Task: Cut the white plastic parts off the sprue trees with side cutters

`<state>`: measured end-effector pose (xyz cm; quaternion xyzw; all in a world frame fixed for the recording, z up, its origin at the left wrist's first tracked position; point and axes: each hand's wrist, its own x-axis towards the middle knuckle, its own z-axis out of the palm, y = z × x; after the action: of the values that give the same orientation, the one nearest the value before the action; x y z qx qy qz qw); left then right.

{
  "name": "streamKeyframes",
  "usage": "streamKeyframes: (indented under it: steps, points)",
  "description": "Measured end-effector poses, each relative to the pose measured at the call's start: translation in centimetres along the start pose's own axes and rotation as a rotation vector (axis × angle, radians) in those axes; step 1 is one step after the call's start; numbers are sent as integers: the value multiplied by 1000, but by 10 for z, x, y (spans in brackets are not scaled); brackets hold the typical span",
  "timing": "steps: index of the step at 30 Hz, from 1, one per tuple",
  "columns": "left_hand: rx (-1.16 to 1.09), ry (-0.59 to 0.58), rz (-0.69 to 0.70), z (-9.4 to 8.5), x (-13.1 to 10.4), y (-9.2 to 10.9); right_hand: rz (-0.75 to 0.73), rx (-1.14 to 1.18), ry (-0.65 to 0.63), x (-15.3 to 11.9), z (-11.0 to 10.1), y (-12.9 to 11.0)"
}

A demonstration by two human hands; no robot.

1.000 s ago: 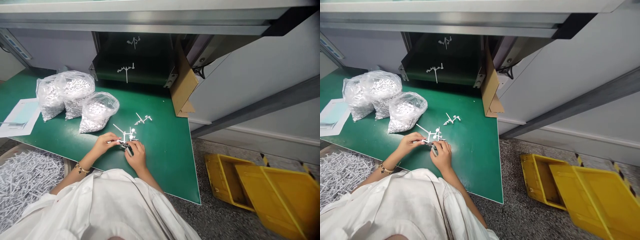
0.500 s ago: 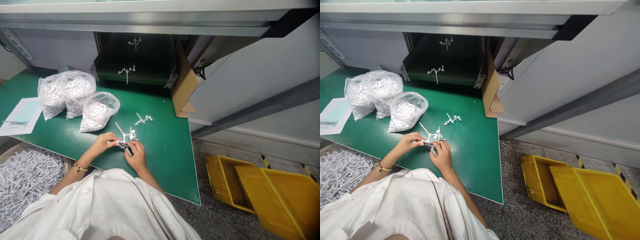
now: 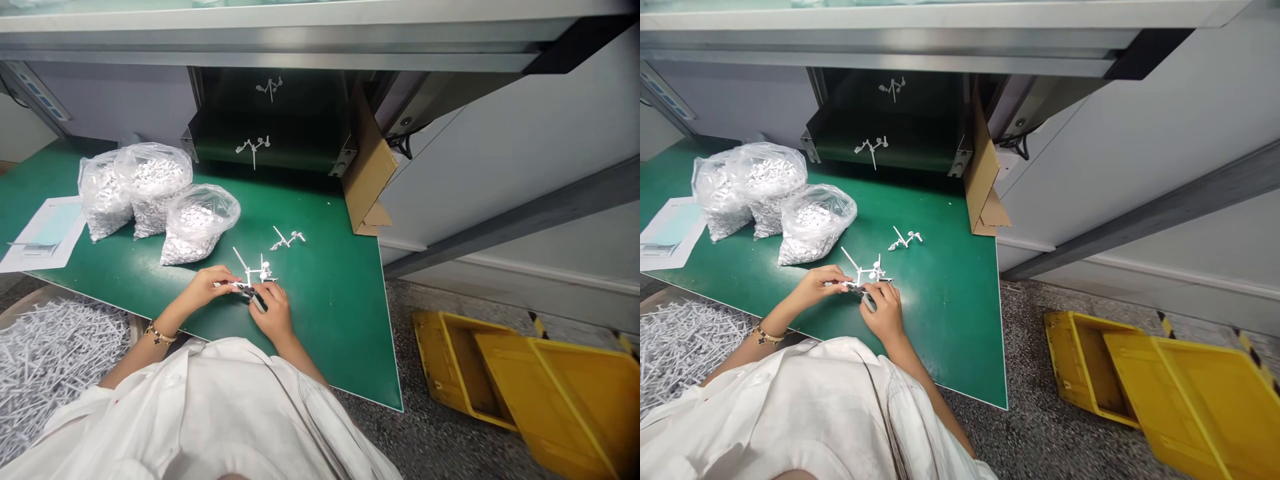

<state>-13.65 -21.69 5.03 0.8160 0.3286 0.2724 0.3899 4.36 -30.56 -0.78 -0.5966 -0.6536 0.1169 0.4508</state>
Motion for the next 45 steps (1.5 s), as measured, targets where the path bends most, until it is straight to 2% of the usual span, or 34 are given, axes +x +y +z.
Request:
streamKeyframes:
  steps: [5,10,14,18,25,29,37,40,45]
  points:
    - [-45,12,-83,1,0,2,12,-58,24,-1,-1,-2]
    - [-260,-30,-298,10,-2,4,7,-95,118,-2,-3,-2]
    - [-467,59,-509,26,-4,6,-5,-109,141,-3,-3,-1]
    - [-620,101,-610,39,-3,12,-22,-129,129,-3,-4,-1]
    - [-432,208,-596,46,-5,13,-18,-133,70,-1,-6,-3]
    - [-403,224,-599,49,-7,12,-11,-131,24,-1,-5,-3]
    - [-179,225,-508,49,-9,8,-28,-175,-5,-3,-5,-1]
    - [-285,246,-561,53,-11,4,-20,-211,-11,-4,-5,-1]
    - [-615,219,-737,56,-19,3,5,-243,-73,-7,-2,-3]
